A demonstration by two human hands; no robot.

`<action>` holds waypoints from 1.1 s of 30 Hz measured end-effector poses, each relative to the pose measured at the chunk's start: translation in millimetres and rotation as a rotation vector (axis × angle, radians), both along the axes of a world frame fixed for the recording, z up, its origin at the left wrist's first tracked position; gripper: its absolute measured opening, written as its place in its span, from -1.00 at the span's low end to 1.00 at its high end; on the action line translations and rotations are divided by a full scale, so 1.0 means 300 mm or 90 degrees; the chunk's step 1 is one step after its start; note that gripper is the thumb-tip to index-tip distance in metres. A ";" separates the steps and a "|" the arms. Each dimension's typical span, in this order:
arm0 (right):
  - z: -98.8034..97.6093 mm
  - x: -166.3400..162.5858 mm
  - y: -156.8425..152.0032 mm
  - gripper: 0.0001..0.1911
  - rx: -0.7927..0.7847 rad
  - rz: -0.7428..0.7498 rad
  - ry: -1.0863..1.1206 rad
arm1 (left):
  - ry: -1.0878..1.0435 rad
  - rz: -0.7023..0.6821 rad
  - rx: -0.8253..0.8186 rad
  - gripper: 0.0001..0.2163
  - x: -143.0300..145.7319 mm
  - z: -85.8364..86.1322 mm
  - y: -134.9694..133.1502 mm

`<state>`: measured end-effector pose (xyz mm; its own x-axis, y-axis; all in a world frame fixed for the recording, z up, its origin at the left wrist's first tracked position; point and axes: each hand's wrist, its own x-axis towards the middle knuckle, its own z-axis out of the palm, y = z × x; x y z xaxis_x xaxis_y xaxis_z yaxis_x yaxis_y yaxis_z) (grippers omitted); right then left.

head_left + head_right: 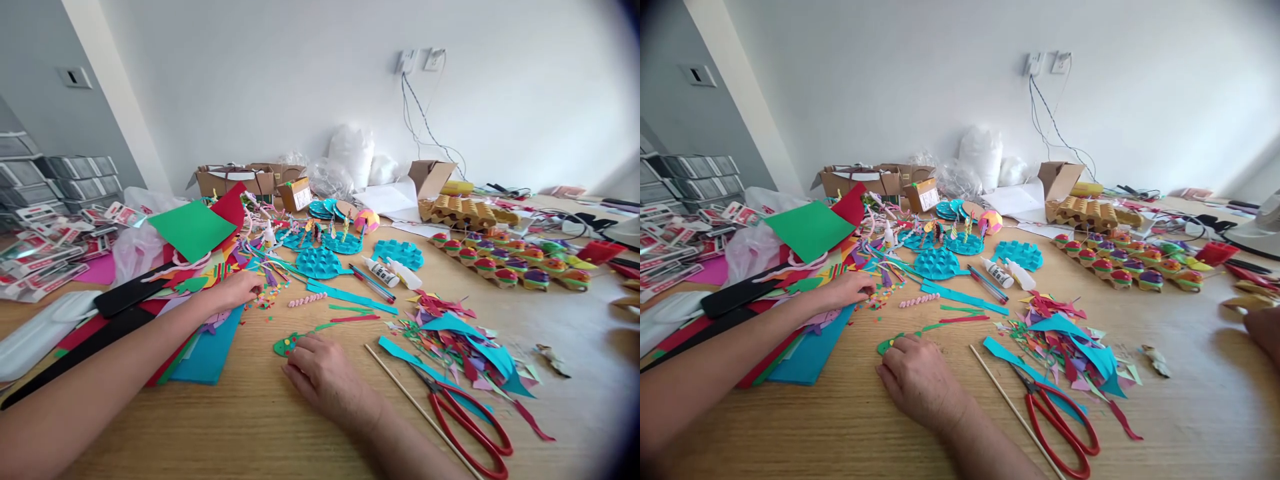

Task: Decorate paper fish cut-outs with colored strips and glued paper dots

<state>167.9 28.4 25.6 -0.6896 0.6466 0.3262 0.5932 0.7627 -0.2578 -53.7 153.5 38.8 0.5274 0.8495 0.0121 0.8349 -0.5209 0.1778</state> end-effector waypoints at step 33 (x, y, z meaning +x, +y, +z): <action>0.018 0.008 -0.007 -0.81 -0.027 0.018 0.129 | -0.027 0.055 -0.108 -0.88 -0.039 0.009 0.167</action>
<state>170.3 26.2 30.9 -0.6303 0.6447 0.4326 0.5050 0.7637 -0.4022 -65.5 203.8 41.6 0.4545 0.8834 -0.1140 0.8652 -0.4074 0.2924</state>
